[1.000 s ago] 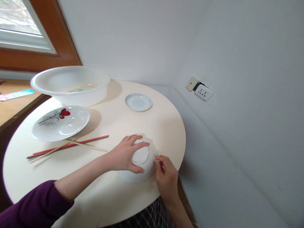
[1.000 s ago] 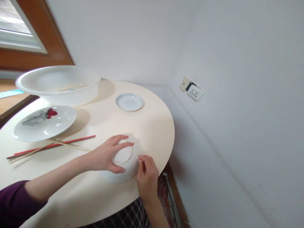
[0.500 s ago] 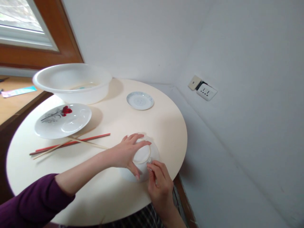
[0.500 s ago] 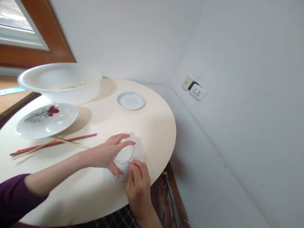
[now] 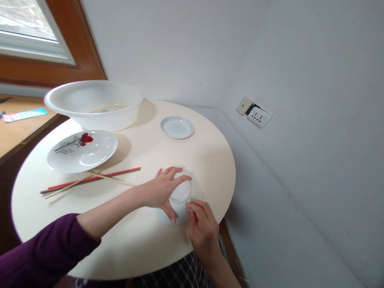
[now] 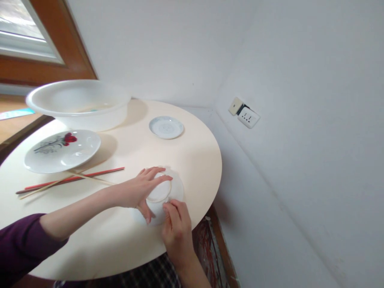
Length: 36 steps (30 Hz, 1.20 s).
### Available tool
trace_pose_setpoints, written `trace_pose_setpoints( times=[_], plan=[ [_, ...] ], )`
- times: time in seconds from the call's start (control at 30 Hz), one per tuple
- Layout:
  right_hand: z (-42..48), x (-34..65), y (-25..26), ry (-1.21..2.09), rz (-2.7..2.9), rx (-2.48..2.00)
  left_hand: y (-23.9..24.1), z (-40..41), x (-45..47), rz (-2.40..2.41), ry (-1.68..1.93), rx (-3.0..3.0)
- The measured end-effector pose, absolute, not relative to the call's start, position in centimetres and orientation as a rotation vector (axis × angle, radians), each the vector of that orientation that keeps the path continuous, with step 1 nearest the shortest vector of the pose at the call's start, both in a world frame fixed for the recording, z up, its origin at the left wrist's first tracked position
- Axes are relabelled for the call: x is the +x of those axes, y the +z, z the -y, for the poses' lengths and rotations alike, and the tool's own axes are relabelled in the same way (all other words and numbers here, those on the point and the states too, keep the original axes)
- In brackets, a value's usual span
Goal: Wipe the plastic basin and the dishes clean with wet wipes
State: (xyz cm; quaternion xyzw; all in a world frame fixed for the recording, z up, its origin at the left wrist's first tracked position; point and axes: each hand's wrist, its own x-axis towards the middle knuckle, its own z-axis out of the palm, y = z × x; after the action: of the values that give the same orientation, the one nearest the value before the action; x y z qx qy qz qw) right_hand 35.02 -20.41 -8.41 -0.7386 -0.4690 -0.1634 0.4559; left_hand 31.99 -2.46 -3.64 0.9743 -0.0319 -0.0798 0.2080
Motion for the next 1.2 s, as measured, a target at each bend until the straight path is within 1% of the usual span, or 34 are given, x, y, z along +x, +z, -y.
trace_pose_setpoints(
  times=[0.1, 0.27, 0.4, 0.5, 0.57, 0.67, 0.77, 0.93, 1.07, 1.2],
  plan=[
    [20.4, 34.5, -8.6, -0.420, 1.103, -1.823, -3.9, 2.3, 32.0, 0.121, -0.198, 2.703],
    [21.0, 33.9, -8.6, -0.220, 1.232, -1.720, -3.8, 1.8, 31.7, 0.177, -0.211, 2.658],
    [21.1, 37.7, -7.8, -0.172, 0.938, -1.776, -3.6, 1.5, 31.4, 0.247, -0.159, 2.594],
    [20.3, 40.5, -7.7, -0.020, 0.767, -1.825, -3.9, 1.3, 31.0, 0.269, -0.090, 2.553],
    [19.9, 40.9, -8.1, 0.060, 0.749, -1.833, -4.5, 1.2, 30.5, 0.182, -0.006, 2.561],
    [20.0, 39.6, -9.0, 0.093, 0.747, -1.833, -5.7, 1.2, 29.3, -0.111, 0.156, 2.577],
    [20.7, 37.5, -9.3, 0.121, 0.776, -1.845, -6.3, 1.3, 28.0, -0.329, 0.216, 2.483],
    [20.9, 36.2, -8.9, 0.189, 0.807, -1.818, -5.6, 2.6, 27.5, -0.412, 0.201, 2.378],
    [19.5, 37.8, -8.2, 0.123, 0.796, -1.791, -6.4, 4.3, 28.2, -0.550, 0.376, 2.422],
    [16.8, 40.2, -7.0, 0.086, 0.917, -1.816, -7.5, 4.8, 28.5, -0.514, 0.485, 2.479]
  ],
)
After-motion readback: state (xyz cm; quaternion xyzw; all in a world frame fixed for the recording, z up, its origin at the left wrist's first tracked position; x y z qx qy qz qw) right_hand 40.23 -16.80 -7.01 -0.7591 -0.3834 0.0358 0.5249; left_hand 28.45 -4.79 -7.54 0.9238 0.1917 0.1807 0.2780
